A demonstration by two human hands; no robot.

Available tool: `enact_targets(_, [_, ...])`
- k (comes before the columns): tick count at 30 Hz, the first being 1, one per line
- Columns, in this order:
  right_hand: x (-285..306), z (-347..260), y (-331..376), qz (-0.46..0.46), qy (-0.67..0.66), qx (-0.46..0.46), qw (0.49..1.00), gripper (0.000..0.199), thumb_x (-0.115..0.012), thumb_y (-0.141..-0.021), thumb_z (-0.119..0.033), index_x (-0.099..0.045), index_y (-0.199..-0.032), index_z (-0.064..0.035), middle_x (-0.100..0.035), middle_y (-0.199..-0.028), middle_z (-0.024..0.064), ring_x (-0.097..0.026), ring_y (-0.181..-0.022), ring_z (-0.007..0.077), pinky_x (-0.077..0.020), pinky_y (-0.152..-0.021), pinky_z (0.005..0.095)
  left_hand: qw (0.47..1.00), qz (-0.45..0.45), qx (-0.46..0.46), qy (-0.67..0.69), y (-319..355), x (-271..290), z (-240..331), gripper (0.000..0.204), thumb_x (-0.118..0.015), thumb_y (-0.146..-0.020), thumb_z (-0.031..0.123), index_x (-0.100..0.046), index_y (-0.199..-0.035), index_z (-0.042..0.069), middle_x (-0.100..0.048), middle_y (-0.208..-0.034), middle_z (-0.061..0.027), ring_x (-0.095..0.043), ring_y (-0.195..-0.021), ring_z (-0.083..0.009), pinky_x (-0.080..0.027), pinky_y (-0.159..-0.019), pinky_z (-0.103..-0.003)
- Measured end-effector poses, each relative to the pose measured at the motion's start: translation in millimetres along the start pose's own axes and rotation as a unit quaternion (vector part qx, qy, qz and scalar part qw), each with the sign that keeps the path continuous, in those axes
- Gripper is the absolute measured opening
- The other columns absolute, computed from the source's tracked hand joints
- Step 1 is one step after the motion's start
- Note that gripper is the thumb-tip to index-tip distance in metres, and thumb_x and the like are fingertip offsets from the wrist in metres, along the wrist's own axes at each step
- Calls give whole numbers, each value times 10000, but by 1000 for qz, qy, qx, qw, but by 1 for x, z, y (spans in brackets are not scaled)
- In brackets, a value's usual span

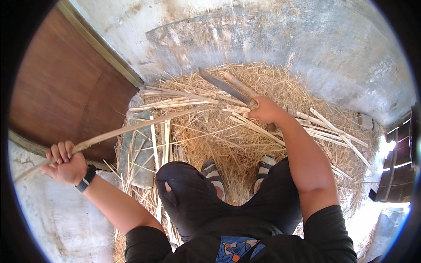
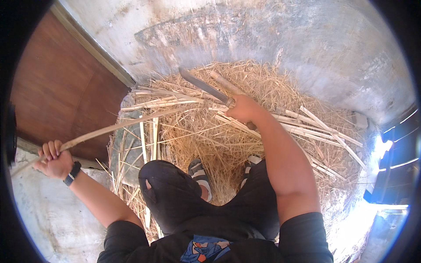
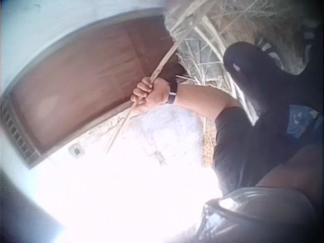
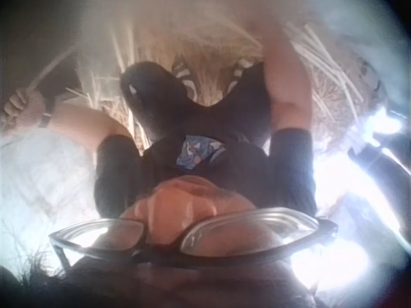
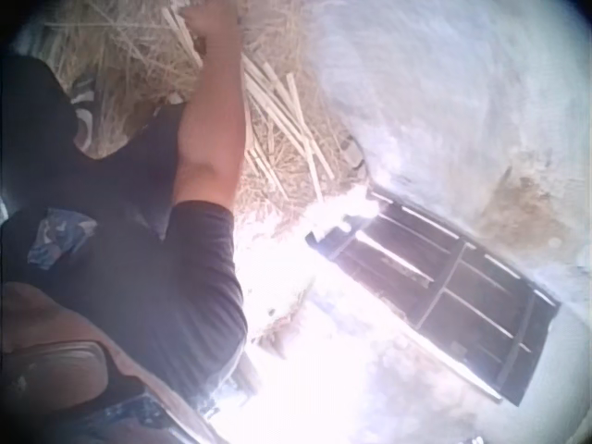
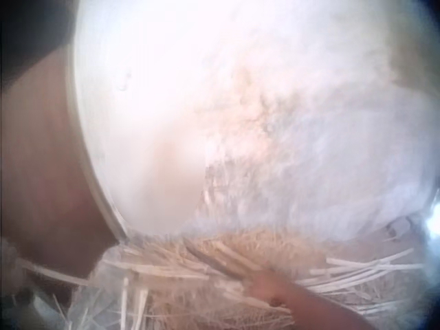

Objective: The person sits on a hay-covered floor and uses a machete to split long bamboo poles into thin strips. They hold the bamboo with one hand and strike it with the machete in the other, repeatedly splitting the material into smaller pieces.

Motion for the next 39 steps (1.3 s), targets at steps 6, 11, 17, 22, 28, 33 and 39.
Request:
enact_targets(6, [-5,-41,25,11,-134,48,990,467,-743,-924,-263,-590,-1278,0,-535,-640,15,-509,-496,115,-387,-465,339,996,-3,-92,-16,46,-26,89,443,-533,-1011,506,-480,-770,137,-350,-624,32,-310,-533,-101,-282,-533,-263])
enact_targets(11, [-13,-77,52,-1,-139,75,987,560,-774,-915,-301,-566,-1347,-11,-536,-647,-5,-500,-499,103,-375,-452,312,993,-69,-96,25,59,-47,139,347,-561,-971,371,-457,-751,123,-374,-617,31,-317,-528,-109,-288,-536,-266])
enact_targets(17, [-24,-97,44,-36,-157,116,980,510,-780,-906,-308,-609,-1300,-33,-589,-688,16,-541,-533,113,-431,-521,330,984,-59,-161,46,74,-46,206,445,-447,-976,473,-440,-691,131,-387,-577,18,-332,-509,-121,-313,-538,-291])
enact_targets(22, [-31,-121,28,-7,-191,181,965,395,-796,-911,-245,-612,-1209,-63,-618,-773,-13,-523,-570,72,-439,-523,267,968,-81,-224,73,72,-45,246,518,-391,-1003,528,-416,-653,147,-361,-550,20,-329,-501,-131,-310,-540,-302])
enact_targets(28, [-49,-156,30,-21,-476,188,859,337,-796,-888,-124,-577,-1128,-32,-691,-1004,85,-547,-576,79,-478,-516,274,976,-15,-188,114,71,-1,226,600,-359,-995,645,-418,-669,144,-356,-550,29,-327,-489,-131,-302,-536,-326])
enact_targets(33, [-48,-150,33,-52,-592,178,784,360,-819,-874,-130,-537,-1076,-32,-627,-845,56,-548,-555,100,-487,-491,277,980,38,-112,161,69,32,148,653,-304,-1028,670,-418,-689,124,-328,-553,10,-320,-491,-133,-293,-526,-306])
enact_targets(39, [-6,-104,28,97,-606,179,769,302,-796,-891,-106,-517,-1001,-65,-610,-833,59,-554,-553,122,-476,-490,291,954,294,32,-49,87,39,-7,689,-306,-1062,604,-659,-1109,14,-684,-1057,-134,-611,-864,-234,-473,-727,-330])
Point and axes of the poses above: each hand's wrist, its own y-axis away from the middle knuckle, its own x-axis out of the back of the hand, z = x × y, the point moved 5 cm from there along -y, towards the middle knuckle
